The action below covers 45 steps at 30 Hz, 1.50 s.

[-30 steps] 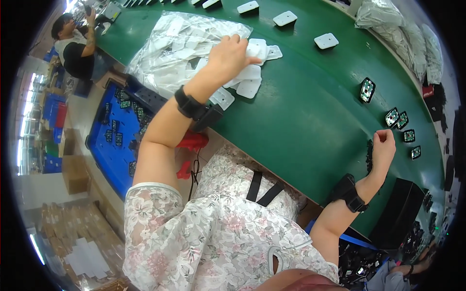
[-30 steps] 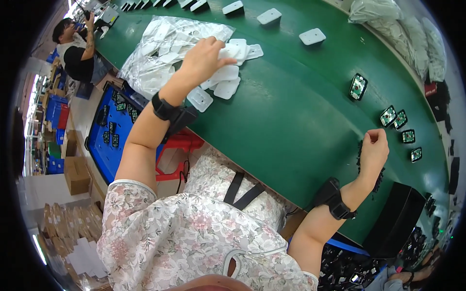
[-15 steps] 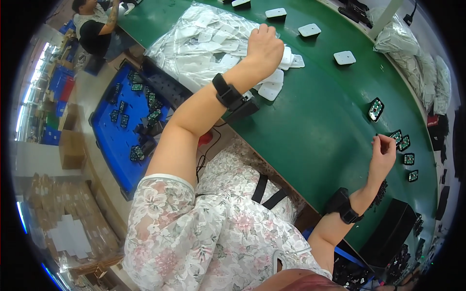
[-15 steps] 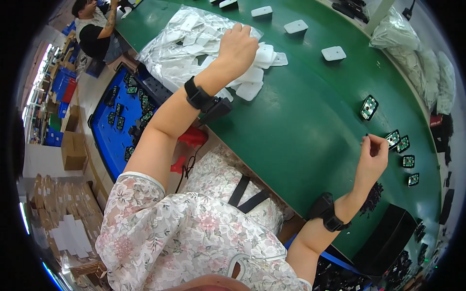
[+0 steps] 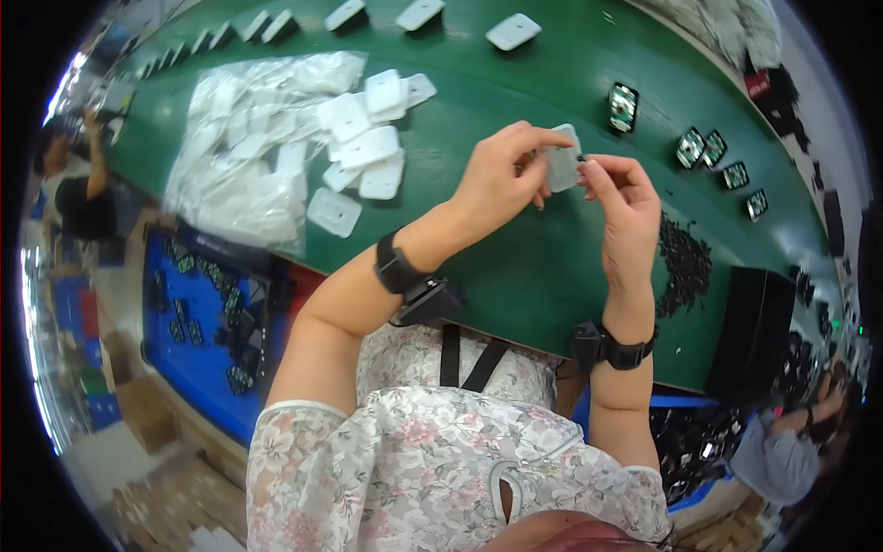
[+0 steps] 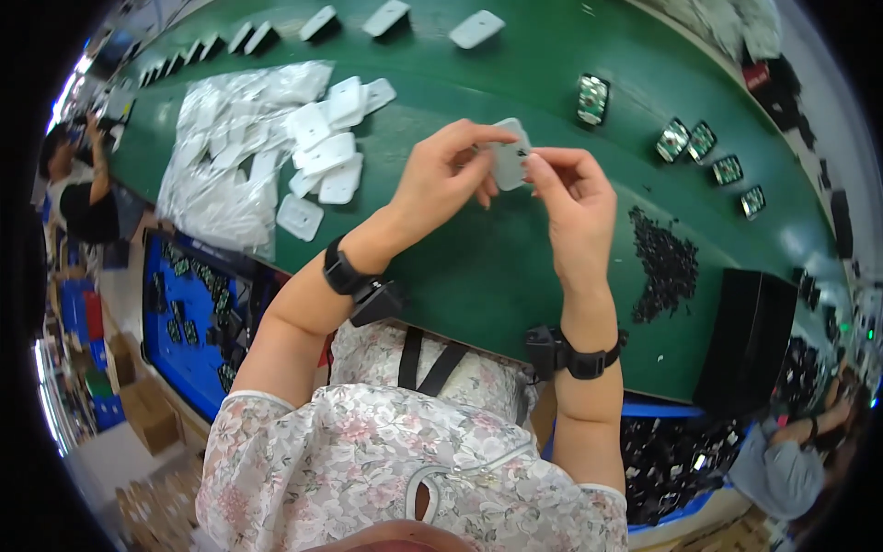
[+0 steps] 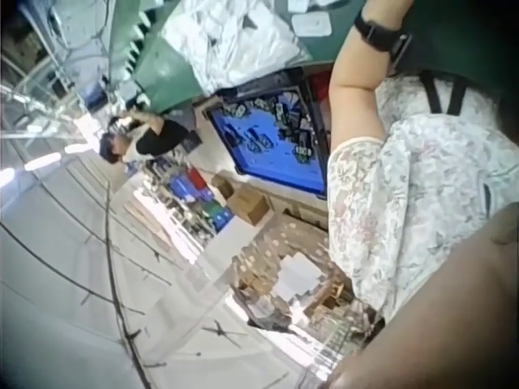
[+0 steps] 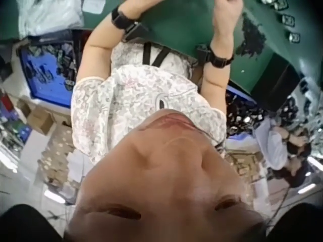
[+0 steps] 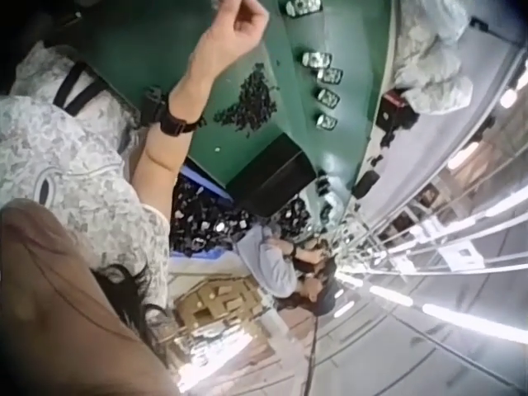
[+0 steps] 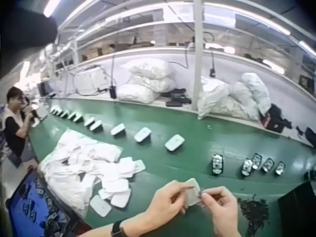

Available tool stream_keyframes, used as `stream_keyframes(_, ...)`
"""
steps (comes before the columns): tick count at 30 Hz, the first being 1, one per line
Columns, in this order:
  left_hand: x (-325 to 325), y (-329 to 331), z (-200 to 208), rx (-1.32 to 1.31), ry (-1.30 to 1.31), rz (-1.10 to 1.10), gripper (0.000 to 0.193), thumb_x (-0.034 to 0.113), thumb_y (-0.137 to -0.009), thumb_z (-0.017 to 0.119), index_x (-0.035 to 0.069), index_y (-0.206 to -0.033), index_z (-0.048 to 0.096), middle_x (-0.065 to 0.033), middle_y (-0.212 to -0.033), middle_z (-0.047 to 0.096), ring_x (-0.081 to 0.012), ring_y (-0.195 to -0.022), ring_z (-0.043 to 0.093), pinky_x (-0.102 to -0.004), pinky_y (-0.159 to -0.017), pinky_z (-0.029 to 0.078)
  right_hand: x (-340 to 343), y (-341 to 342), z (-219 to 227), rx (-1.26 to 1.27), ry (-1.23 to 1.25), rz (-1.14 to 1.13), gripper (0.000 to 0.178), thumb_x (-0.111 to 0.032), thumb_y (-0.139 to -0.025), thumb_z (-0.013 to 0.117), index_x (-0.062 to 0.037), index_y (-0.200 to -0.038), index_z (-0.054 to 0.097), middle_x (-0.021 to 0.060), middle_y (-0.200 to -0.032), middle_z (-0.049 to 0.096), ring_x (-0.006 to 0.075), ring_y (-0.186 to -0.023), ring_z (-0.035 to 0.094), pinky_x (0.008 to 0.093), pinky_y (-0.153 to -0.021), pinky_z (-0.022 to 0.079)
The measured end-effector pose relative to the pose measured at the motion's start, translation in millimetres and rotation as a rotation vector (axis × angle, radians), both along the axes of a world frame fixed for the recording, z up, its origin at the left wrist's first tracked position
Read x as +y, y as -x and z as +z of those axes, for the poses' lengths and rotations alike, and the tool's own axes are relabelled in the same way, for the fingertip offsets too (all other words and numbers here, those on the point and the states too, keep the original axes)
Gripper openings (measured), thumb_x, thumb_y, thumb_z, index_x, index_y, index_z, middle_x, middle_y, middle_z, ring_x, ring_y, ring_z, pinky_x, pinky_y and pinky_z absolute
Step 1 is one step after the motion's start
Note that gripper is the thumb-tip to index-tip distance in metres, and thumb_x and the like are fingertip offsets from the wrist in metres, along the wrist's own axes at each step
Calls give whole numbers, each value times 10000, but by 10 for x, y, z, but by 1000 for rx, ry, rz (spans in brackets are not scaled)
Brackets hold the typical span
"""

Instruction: The person picks up a white plastic cover and a small black screw, then places the screw into a hole in the cover. They then place the cover onto a black electronic component, press them together, and set the assembled unit on the green workbench.

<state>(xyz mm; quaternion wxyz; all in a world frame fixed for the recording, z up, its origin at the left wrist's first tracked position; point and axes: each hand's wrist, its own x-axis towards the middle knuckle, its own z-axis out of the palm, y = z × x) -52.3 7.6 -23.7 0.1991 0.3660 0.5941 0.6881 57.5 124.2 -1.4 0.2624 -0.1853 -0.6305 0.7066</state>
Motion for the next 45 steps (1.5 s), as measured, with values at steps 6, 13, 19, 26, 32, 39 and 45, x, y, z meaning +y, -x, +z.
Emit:
stream_keyframes(6,-27,-75,17,21,81,2,152,10,-878,556,6,-1013,626,-40,-770,563,-80,-561,557,-203,-462,429,-27,-40,-6,-59,8,33,89,-71,-854,639,-18,-919,611,-19,-831,570,37,-754,504,170,-650,376)
stream_keyframes(13,0,-80,-25,320,62,76,125,-30,-839,586,6,-953,620,-49,-756,571,-95,-540,555,-224,-468,423,-32,-25,-100,-105,-69,-5,96,-79,-861,636,-13,-923,606,-14,-809,575,45,-742,511,178,-668,395)
stream_keyframes(19,-18,-109,19,364,83,114,106,-31,-820,591,6,-919,590,-96,-795,583,-163,-524,561,-279,-475,456,-52,-28,-22,-202,76,47,102,-89,-859,641,-18,-922,605,-10,-785,578,53,-718,515,187,-642,399)
stream_keyframes(26,-55,-83,4,-37,138,-53,106,-38,-852,553,3,-949,562,-71,-781,576,-117,-526,563,-255,-466,453,-53,-28,-26,-87,-528,-58,84,-56,-837,640,-8,-889,595,26,-818,577,103,-695,537,222,-607,415)
stream_keyframes(32,5,-152,18,-333,-54,-87,239,-47,-872,510,-11,-1108,490,-109,-819,589,-161,-637,634,-246,-557,524,9,-25,-7,-74,-1048,-200,70,-52,-822,636,-13,-844,582,59,-777,549,150,-654,529,256,-566,431)
stream_keyframes(39,0,-106,-23,-460,53,-142,184,-7,-902,483,-71,-1074,485,-155,-966,611,-209,-826,673,-257,-755,544,-8,-27,-51,-105,-948,-175,106,-80,-816,656,-10,-842,581,45,-766,540,129,-615,492,238,-559,415)
stream_keyframes(45,9,-165,-38,-355,-22,-120,102,0,-893,519,-45,-983,501,-133,-949,611,-185,-870,654,-251,-759,532,-61,-43,-44,-193,-584,-127,123,-90,-847,648,17,-871,591,12,-791,573,74,-685,517,220,-613,432)
